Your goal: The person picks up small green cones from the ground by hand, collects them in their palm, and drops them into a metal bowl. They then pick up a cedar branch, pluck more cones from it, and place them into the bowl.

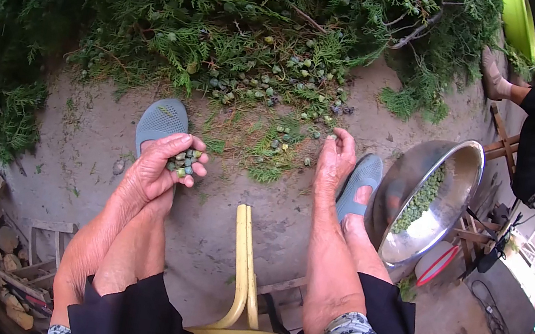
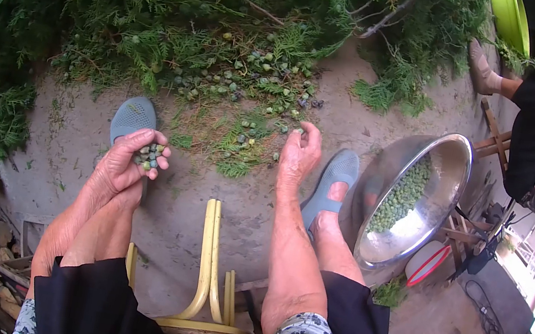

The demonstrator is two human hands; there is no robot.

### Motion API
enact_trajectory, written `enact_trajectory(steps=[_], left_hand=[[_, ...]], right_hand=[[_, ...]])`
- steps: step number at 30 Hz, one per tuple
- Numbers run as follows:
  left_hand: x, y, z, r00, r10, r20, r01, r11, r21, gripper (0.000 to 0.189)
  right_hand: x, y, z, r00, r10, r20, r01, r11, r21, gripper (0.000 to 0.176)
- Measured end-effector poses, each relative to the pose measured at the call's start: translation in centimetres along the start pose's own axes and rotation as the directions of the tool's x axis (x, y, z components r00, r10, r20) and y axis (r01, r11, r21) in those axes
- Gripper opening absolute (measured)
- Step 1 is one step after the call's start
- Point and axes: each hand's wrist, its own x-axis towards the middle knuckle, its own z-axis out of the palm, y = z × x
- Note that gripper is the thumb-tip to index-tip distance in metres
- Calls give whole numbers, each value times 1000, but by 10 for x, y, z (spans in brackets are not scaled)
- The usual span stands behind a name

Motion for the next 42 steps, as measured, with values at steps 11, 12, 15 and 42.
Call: enact_trajectory(steps=[11,12,15,42], left_hand=[[0,1,0,1000,-4,3,4,1000,-16,24],[1,1,0,1000,-2,13,2,1000,-16,24],[1,1,2,1000,4,-6,-4,1000,-30,24],[-1,1,-4,999,19,34,-15,994,-106,22]], right_hand=[[18,7,14,952,-304,28,304,934,-186,20],[10,-1,10,973,-229,14,228,961,-156,17],[-33,-39,-1,986,-72,151,65,997,50,13],[-123,-94,12,876,-312,369,253,946,201,14]])
